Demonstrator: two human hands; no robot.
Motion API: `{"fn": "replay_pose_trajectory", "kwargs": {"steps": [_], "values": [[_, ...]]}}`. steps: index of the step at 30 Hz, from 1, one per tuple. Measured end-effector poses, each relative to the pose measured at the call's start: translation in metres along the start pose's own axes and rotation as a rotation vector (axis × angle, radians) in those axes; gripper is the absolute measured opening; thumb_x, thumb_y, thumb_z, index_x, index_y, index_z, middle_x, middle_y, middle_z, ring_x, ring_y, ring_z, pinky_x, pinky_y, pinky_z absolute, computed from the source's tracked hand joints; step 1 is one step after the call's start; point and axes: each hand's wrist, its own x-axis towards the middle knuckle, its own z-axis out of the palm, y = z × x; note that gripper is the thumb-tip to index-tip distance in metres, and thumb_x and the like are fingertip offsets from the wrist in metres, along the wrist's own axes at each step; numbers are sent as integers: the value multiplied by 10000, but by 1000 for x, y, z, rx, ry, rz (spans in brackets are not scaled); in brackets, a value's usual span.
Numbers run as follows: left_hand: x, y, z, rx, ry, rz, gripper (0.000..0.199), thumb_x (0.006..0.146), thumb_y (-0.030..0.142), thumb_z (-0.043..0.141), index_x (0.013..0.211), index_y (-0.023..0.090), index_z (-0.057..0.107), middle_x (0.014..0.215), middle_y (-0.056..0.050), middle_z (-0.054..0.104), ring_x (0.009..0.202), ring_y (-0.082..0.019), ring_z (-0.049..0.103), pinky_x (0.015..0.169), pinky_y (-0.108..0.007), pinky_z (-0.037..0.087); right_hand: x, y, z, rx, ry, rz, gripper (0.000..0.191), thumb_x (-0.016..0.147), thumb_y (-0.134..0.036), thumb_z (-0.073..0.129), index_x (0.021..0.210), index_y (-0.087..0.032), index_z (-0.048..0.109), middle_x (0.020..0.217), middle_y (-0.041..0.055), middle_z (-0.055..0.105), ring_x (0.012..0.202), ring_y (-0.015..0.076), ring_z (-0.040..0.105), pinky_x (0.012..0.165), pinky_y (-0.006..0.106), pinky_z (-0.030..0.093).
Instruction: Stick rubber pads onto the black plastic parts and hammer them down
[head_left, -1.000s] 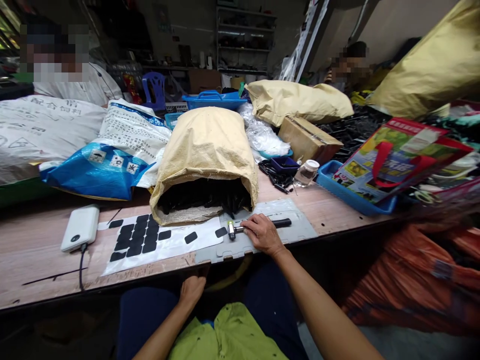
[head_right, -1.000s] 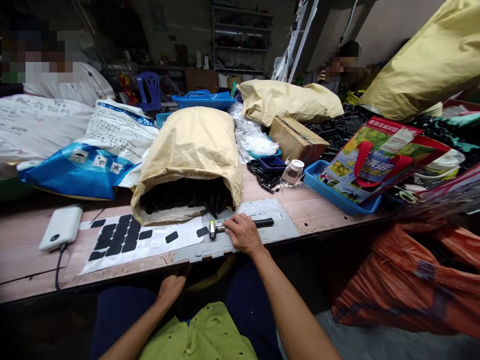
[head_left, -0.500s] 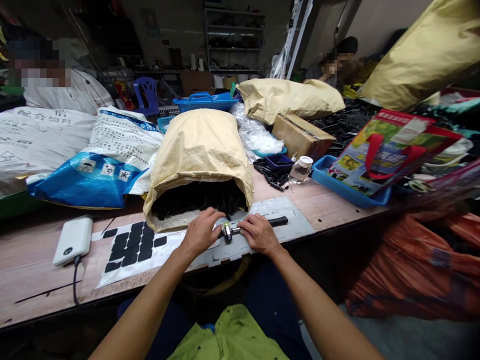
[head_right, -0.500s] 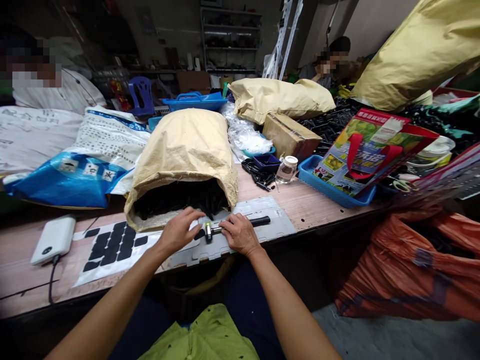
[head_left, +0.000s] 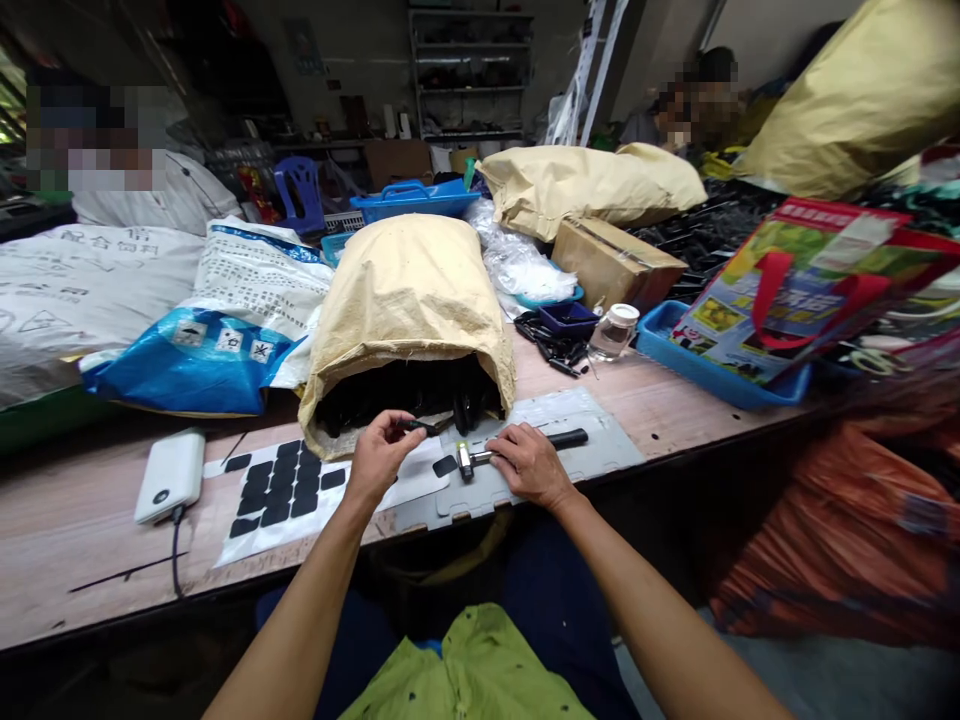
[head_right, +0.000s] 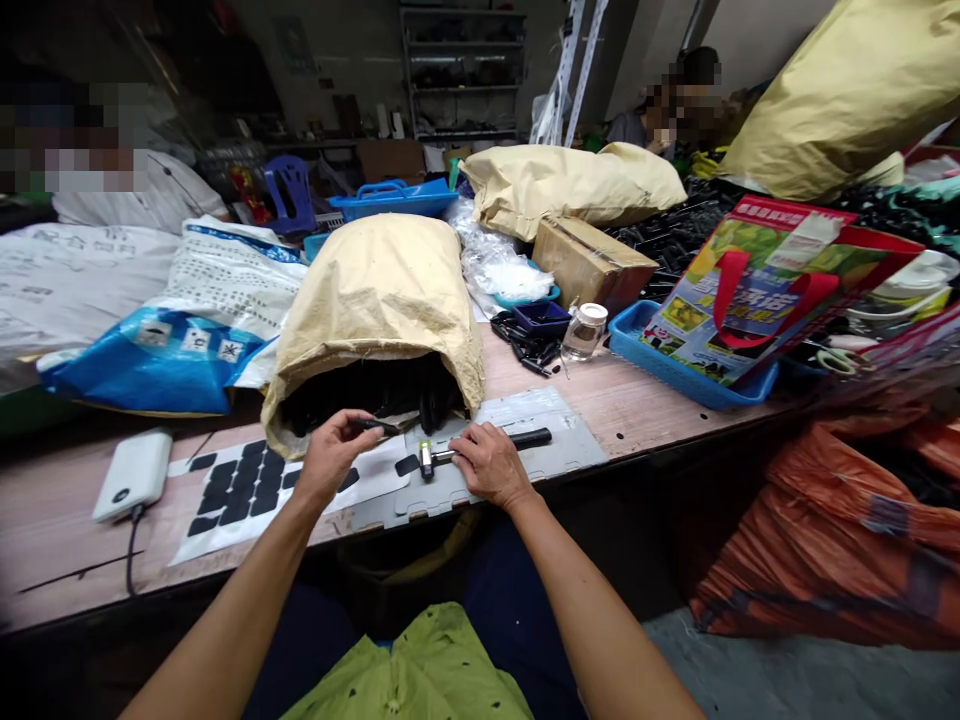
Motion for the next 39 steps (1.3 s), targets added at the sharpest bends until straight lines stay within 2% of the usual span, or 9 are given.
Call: {"fn": "replay_pose_trajectory", "kwargs": {"steps": [2,4,9,14,18,22,27,33,39], "values": [[-15,-15,-7,-103,-79,-105,409,729,459,794,1001,182,665,723,20,620,649,-143,559,609,-251,412,0,0,0,3,5,-6,159,935,-250,621,1065,-228,709,974,61,628,919,210,507,847,349,411],[-26,-27,-12,-19,-148,-110,390,720,428,805,1000,180,693,716,20,610,672,-148,562,641,-259,422,1,0,0,0,6,-7,158,936,-245,618,1061,-224,712,971,63,630,922,213,510,851,353,414],[-29,-36,-19,317,-227,106,236,783,314,752,1001,224,761,976,-46,680,999,-237,593,906,-367,457,1,1,1,-8,5,-12,175,935,-244,610,1073,-232,717,966,64,634,926,220,520,847,363,421],[-23,-37,-24,382,-251,204,267,803,329,762,1043,214,743,962,-47,669,989,-239,589,905,-364,451,1,2,1,-2,4,-25,181,944,-245,598,1078,-231,718,966,65,635,929,221,529,850,365,429],[-23,-40,-25,373,-232,218,264,827,385,759,1016,203,729,950,-46,665,959,-227,590,868,-337,448,2,5,1,-13,-8,-43,179,962,-248,581,1077,-220,716,966,63,645,917,216,537,838,363,425],[-25,-41,-21,432,-218,211,201,830,361,754,964,211,743,944,-47,654,977,-238,564,883,-352,431,4,2,-2,-10,-8,-56,186,982,-263,555,1070,-222,712,970,63,655,905,210,556,815,358,425],[-25,-41,-19,443,-226,202,192,798,344,787,944,226,745,936,-37,665,975,-239,551,866,-350,423,13,-28,-7,61,54,9,243,1016,-282,489,1139,-235,694,987,68,649,924,206,605,818,338,476],[-24,-45,-18,401,-212,177,179,776,309,811,930,234,761,910,-29,667,977,-234,552,880,-349,426,24,-75,-3,181,23,75,322,1032,-266,452,1279,-279,658,995,49,657,888,175,642,779,273,517],[-23,-45,-18,385,-214,177,136,773,310,823,850,223,753,862,-24,640,937,-221,538,835,-331,422,26,-93,8,169,36,60,383,1016,-208,459,1329,-318,649,949,45,639,854,164,623,763,247,508]]}}
